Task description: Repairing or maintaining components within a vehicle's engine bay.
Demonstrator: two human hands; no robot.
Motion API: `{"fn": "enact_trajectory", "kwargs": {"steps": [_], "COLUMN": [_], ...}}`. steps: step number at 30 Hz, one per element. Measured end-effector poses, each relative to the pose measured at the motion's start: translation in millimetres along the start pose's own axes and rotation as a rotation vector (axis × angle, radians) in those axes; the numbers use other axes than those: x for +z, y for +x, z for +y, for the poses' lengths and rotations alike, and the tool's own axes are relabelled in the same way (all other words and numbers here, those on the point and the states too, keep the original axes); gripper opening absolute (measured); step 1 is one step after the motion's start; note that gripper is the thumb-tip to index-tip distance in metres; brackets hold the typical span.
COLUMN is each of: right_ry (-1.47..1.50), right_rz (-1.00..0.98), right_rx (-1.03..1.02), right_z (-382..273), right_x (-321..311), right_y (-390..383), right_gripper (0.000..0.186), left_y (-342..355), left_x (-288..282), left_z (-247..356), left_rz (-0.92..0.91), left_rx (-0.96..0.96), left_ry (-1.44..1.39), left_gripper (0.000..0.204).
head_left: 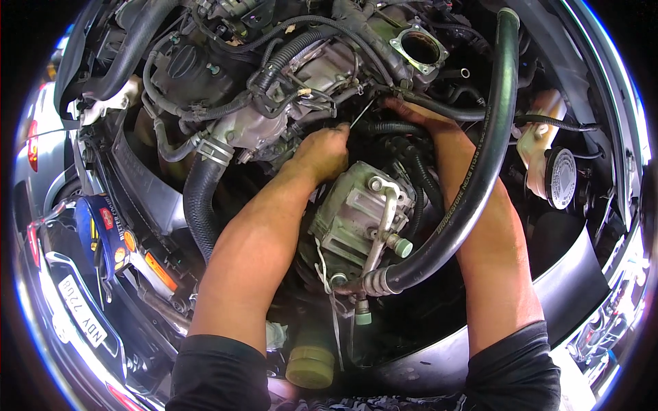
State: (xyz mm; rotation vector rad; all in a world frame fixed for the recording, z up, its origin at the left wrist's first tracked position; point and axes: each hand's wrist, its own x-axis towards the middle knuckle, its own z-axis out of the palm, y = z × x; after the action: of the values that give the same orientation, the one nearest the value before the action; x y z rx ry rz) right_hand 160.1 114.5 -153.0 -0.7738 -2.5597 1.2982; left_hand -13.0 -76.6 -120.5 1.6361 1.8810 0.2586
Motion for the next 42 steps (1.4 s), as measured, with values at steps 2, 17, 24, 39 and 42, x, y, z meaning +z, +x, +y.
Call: {"fn": "enact_trajectory", "kwargs": {"steps": [2,17,24,39,42], "right_ry": [0.06,0.124,0.117,0.216,0.164], "right_rz": [-0.037,-0.112,-0.103,-0.023,-0.042], "right_rx": [0.092,0.101,0.096,0.133,0.121], "right_z": [-8.9,-7.7,-16.3,-14.9,-13.8], "right_x": [-3.2,-4.9,-12.8,-6.0,-6.5], "right_y": [-3.3,-4.8,-8.8,-8.9,-6.8], "right_gripper": [0.042,0.063,0.061,0.066,0.066], "left_y": [-3.7,-21.0,-8.0,3.0,5.2], "left_x": [-2.3,-46.3,-73.7,-25.6,-19.7], "left_z": [-1.4,34.1,91.5,28.9,28.1], "left_rz": [-0.023,0.05,0.111,-0.108,-0.098], "left_rx": [0.053,-0.066,0.063,-0.268,-0.262], "left_ry": [0.035,-0.002,0.112,0.014,0.053], "left_gripper": [0.035,0.02,0.021,0.028,0.028]}}
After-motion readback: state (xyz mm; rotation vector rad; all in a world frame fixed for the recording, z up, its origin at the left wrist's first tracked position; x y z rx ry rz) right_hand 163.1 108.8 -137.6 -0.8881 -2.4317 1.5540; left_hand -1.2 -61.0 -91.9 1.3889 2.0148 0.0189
